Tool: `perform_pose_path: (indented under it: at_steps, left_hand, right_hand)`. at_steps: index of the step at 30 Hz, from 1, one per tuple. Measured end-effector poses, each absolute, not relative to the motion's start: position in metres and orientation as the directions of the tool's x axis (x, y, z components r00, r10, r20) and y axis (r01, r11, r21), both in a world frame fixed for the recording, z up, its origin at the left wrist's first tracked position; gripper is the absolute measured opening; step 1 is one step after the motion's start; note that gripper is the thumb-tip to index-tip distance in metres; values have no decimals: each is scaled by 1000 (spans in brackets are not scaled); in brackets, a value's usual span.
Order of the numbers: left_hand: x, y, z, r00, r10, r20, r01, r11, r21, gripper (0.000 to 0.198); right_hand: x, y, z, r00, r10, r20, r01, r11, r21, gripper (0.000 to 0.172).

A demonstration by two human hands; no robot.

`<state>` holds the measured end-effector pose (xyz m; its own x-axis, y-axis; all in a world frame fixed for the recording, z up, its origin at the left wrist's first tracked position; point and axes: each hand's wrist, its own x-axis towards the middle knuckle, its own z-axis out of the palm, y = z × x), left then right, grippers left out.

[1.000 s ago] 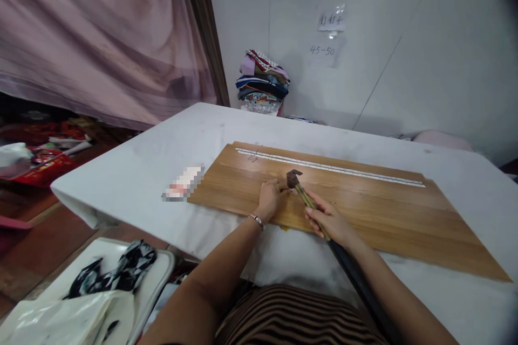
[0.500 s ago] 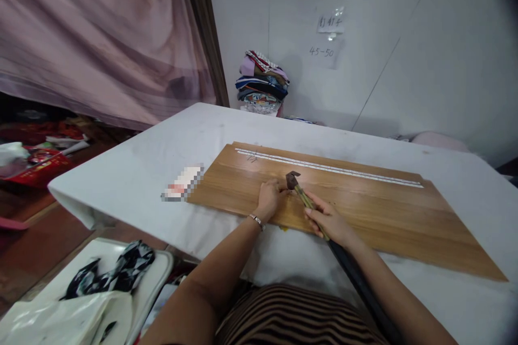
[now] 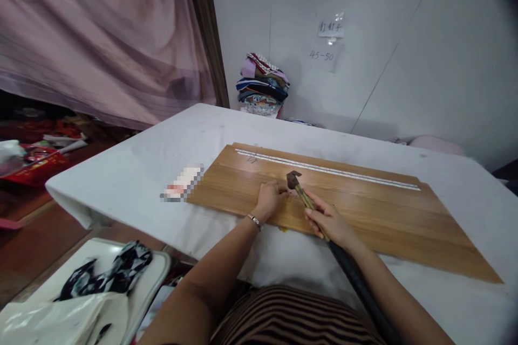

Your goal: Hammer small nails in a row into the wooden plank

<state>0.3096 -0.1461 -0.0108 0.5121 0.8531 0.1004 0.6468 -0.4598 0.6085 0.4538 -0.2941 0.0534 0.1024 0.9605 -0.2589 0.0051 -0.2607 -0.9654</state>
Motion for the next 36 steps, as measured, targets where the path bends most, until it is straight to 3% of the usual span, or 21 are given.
perform_pose_path:
  at_steps: [4,10,14,36]
  left_hand:
    - [296,-145,-4,528,840,125,602,-474,643,22]
    - [275,-149,-1,516,835,192,743,-548,385,20]
    - [276,-153,-9,534,819,209,765,-574,293,23]
    - [276,-152,-12,538,809,238,758,-587,283,21]
  right_hand:
    - [453,-295,59,84,961,-263,-4,-263,-965,88]
    - [450,-291,51,74,963,-257,-4,-258,-966,89]
    - [449,-290,46,69,966,-248,8,-249,-968,89]
    - [450,-287,41,58,966,-250,40,-253,-967,87]
